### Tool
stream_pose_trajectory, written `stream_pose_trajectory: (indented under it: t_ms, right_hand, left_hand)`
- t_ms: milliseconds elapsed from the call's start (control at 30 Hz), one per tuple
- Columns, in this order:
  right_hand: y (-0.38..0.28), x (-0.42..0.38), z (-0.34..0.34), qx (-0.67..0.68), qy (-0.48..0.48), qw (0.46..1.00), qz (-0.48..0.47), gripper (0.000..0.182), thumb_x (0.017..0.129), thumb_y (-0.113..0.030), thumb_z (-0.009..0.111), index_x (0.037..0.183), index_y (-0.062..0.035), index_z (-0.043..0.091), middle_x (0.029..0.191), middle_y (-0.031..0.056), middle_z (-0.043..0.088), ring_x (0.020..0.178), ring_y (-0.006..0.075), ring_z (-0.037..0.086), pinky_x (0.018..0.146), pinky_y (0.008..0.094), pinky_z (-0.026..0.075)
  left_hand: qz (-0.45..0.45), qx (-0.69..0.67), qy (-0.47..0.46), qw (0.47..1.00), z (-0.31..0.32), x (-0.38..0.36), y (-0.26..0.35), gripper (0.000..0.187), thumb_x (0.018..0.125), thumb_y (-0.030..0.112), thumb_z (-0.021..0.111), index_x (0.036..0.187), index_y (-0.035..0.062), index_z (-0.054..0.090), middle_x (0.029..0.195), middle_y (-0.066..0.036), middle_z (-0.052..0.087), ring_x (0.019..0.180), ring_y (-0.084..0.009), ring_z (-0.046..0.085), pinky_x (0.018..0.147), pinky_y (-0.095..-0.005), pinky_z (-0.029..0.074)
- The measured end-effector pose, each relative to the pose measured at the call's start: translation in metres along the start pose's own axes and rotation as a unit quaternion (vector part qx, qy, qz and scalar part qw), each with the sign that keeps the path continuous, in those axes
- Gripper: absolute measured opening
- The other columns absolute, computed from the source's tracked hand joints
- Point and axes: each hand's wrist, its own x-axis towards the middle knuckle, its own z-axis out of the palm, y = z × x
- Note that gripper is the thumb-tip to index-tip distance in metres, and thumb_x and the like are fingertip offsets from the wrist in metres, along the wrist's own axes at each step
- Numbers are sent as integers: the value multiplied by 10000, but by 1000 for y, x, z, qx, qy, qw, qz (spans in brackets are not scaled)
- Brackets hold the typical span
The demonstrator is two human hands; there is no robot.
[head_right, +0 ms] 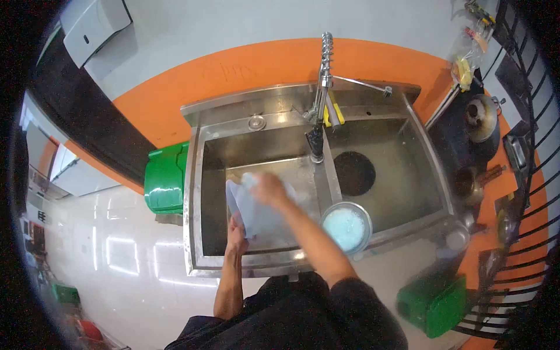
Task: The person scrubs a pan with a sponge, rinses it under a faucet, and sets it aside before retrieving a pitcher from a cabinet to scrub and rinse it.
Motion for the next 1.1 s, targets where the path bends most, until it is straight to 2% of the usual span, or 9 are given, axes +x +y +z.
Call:
stream_pose_trajectory:
  t_ms: [100, 200, 400, 567, 733, 933, 1000, 1033, 1100]
  right_hand:
    - [9, 13, -40, 145, -184, 970, 63, 299, 817, -308, 617, 998, -93, 718, 1061, 211, 679, 1005, 333, 659, 879, 443, 501]
    - [-41, -19, -46, 280, -70, 955, -74, 309, 856, -320, 585, 1040, -110, 719, 1056, 181, 689, 966, 344, 670, 862, 423, 506]
    - [22, -9, -21, 241, -164, 952, 89, 300, 886, -333, 577, 1064, -139, 720, 1041, 165, 700, 981, 334, 669, 860, 421, 503]
    - [25, -22, 2, 207, 153, 918, 301, 290, 882, -317, 614, 1066, -114, 710, 982, 188, 704, 957, 360, 667, 825, 442, 508]
    - [-23, -53, 10, 232, 212, 941, 125, 278, 897, -281, 620, 1046, -57, 688, 955, 178, 697, 917, 344, 672, 786, 403, 505]
    - [5, -30, 22, 198, 59, 978, -15, 281, 935, -247, 558, 1105, -55, 673, 974, 176, 700, 903, 315, 679, 825, 403, 519]
    - [52, -21, 39, 480, -61, 794, 368, 311, 955, -268, 519, 1164, -84, 657, 1041, 116, 703, 983, 273, 670, 859, 412, 523]
    - [58, -26, 32, 482, -58, 794, 366, 311, 955, -268, 519, 1164, -84, 657, 1041, 116, 703, 983, 273, 670, 859, 412, 523]
    - [66, -40, 22, 740, -208, 556, 317, 340, 966, -294, 499, 1223, -105, 617, 1135, 69, 669, 1066, 239, 640, 895, 418, 517]
  left_hand:
    - [121, 108, -16, 987, -12, 4, 18, 377, 923, 1, 544, 1292, 71, 509, 974, -122, 675, 750, -167, 642, 554, -294, 496]
    - [170, 221, -68, 958, -11, 20, 38, 319, 931, 37, 569, 1248, 67, 560, 880, -108, 702, 770, -131, 651, 597, -293, 503]
    - [471, 591, -123, 643, 9, 13, 80, 220, 778, -44, 607, 959, 73, 656, 724, -108, 630, 586, -345, 592, 549, -375, 491]
    - [591, 553, -33, 586, 7, 17, 81, 265, 688, -63, 619, 913, 74, 646, 718, -80, 612, 671, -294, 613, 665, -406, 491]
    - [567, 520, 37, 638, -4, 27, 73, 272, 646, -56, 626, 889, 65, 630, 807, -74, 626, 805, -282, 609, 833, -461, 448]
    - [635, 560, -98, 523, 12, 6, 93, 245, 693, 0, 654, 920, 92, 646, 963, -43, 659, 923, -203, 635, 914, -463, 443]
    - [649, 570, -158, 479, 12, 1, 98, 189, 727, 59, 657, 912, 98, 646, 986, -31, 667, 974, -179, 636, 993, -489, 421]
    - [653, 574, -170, 464, 10, 1, 97, 191, 729, 98, 654, 919, 108, 647, 973, -44, 663, 979, -197, 632, 1029, -498, 409]
    - [658, 554, -175, 479, 5, 6, 101, 192, 719, 97, 656, 910, 109, 649, 982, -51, 663, 984, -218, 630, 1021, -502, 417]
